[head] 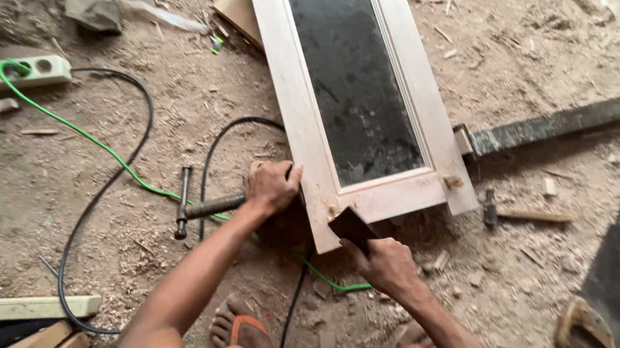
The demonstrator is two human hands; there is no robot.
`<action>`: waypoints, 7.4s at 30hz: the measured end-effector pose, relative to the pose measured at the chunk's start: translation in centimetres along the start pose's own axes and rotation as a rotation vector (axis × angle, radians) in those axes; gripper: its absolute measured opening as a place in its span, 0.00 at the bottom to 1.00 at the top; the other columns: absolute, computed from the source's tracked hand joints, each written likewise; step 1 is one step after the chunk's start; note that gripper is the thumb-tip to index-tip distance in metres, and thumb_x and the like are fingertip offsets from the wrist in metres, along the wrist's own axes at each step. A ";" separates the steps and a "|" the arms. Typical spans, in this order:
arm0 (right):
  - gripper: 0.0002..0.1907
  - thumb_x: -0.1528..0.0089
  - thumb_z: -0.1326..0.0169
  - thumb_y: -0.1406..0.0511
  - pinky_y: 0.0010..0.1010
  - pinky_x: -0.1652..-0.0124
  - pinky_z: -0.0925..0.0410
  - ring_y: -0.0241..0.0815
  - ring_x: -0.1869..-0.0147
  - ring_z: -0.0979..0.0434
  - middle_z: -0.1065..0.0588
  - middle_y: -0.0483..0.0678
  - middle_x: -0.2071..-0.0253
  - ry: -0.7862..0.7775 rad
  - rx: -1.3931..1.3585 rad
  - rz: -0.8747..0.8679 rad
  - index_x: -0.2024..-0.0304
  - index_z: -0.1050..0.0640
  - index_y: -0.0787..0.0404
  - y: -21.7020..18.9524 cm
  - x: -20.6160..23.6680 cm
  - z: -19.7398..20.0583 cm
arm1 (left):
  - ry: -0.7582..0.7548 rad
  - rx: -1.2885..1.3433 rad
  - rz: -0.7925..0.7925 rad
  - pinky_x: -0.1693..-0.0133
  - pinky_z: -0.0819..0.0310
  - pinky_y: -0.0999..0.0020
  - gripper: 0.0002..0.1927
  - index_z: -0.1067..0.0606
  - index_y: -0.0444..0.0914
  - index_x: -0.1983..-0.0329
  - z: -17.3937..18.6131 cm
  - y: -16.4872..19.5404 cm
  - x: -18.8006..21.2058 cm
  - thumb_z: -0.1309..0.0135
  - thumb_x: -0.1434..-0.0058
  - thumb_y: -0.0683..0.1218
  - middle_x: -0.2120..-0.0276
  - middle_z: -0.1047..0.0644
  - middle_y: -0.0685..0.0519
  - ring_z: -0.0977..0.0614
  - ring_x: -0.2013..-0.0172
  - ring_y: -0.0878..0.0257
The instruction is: The person assembles a wooden frame with a glass pane, using a clamp to hold pieces together, a hammer to tap joints, a chisel to adjust edges, and a power drill to fasten screws. The person also uses a hand saw to trim a wooden piece.
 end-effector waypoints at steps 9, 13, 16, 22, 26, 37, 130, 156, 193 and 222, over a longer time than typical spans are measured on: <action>0.35 0.41 0.49 0.37 0.38 0.63 0.22 0.45 0.68 0.16 0.19 0.50 0.72 -0.454 -0.204 -0.301 0.60 0.20 0.62 12.4 11.8 -9.1 | 0.408 -0.034 -0.158 0.73 0.33 0.65 0.18 0.28 0.40 0.73 8.1 -10.9 4.4 0.57 0.27 0.50 0.73 0.29 0.59 0.30 0.73 0.65; 0.28 0.46 0.38 0.44 0.37 0.54 0.22 0.44 0.59 0.13 0.17 0.49 0.68 -0.481 -0.438 -0.443 0.56 0.18 0.57 16.9 16.0 -14.4 | 0.209 -0.167 0.466 0.76 0.36 0.66 0.22 0.29 0.34 0.48 8.9 -15.9 9.9 0.52 0.31 0.58 0.70 0.32 0.54 0.33 0.75 0.65; 0.22 0.50 0.29 0.51 0.35 0.52 0.26 0.42 0.57 0.13 0.14 0.51 0.68 -0.363 -0.575 -0.546 0.67 0.12 0.62 18.4 17.6 -16.8 | -0.050 0.566 0.915 0.78 0.35 0.70 0.24 0.33 0.37 0.43 5.7 -16.8 13.1 0.62 0.27 0.60 0.76 0.32 0.57 0.33 0.79 0.67; 0.17 0.47 0.31 0.53 0.31 0.55 0.26 0.40 0.61 0.14 0.16 0.51 0.71 -0.484 -0.578 -0.643 0.71 0.12 0.62 19.1 18.1 -17.4 | -0.137 0.995 1.006 0.86 0.52 0.72 0.25 0.31 0.39 0.54 5.4 -16.6 16.1 0.68 0.26 0.63 0.84 0.43 0.62 0.45 0.87 0.70; 0.20 0.46 0.29 0.55 0.31 0.59 0.28 0.42 0.65 0.18 0.20 0.55 0.72 -0.481 -0.631 -0.645 0.73 0.14 0.67 19.0 18.0 -17.0 | -0.372 0.951 1.074 0.83 0.44 0.68 0.18 0.33 0.38 0.65 7.5 -16.2 19.7 0.64 0.27 0.55 0.83 0.36 0.57 0.38 0.85 0.66; 0.21 0.49 0.31 0.55 0.34 0.58 0.25 0.44 0.65 0.14 0.17 0.52 0.73 -0.476 -0.757 -0.711 0.69 0.14 0.68 18.6 17.2 -16.3 | -0.099 0.521 1.218 0.76 0.48 0.54 0.31 0.34 0.38 0.78 4.3 -15.0 19.9 0.52 0.31 0.66 0.85 0.36 0.52 0.37 0.82 0.55; 0.24 0.41 0.37 0.54 0.31 0.84 0.40 0.37 0.88 0.32 0.31 0.46 0.90 -0.330 -0.995 -0.754 0.84 0.26 0.63 13.0 19.1 -8.0 | -0.109 1.866 0.831 0.87 0.40 0.76 0.37 0.33 0.29 0.48 7.4 -12.7 20.8 0.70 0.22 0.69 0.77 0.30 0.56 0.35 0.85 0.70; 0.20 0.43 0.37 0.54 0.34 0.80 0.37 0.41 0.85 0.31 0.30 0.48 0.87 -0.314 -0.937 -0.890 0.79 0.22 0.63 14.2 19.7 -9.8 | 0.179 -0.007 0.875 0.49 0.28 0.44 0.38 0.31 0.34 0.38 3.0 -19.5 10.2 0.72 0.25 0.70 0.55 0.23 0.36 0.21 0.52 0.40; 0.21 0.42 0.37 0.55 0.32 0.79 0.39 0.38 0.84 0.33 0.30 0.47 0.86 -0.301 -1.053 -0.850 0.75 0.22 0.68 14.7 19.3 -10.8 | 0.206 1.016 0.936 0.81 0.40 0.74 0.33 0.29 0.36 0.59 4.3 -16.0 17.8 0.77 0.24 0.64 0.79 0.35 0.57 0.34 0.82 0.68; 0.21 0.37 0.43 0.52 0.39 0.68 0.31 0.45 0.69 0.27 0.24 0.50 0.74 0.187 -0.573 -0.624 0.71 0.21 0.64 24.8 15.6 -5.3 | 0.194 0.677 0.427 0.64 0.27 0.72 0.09 0.25 0.37 0.56 4.1 -16.8 2.8 0.48 0.28 0.48 0.66 0.22 0.53 0.21 0.67 0.66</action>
Point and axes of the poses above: each hand's wrist, its own x-axis away from the middle knuckle, its own z-axis out of the back of the hand, y = z × x, the point moved 4 cm from there along -x, towards the middle knuckle
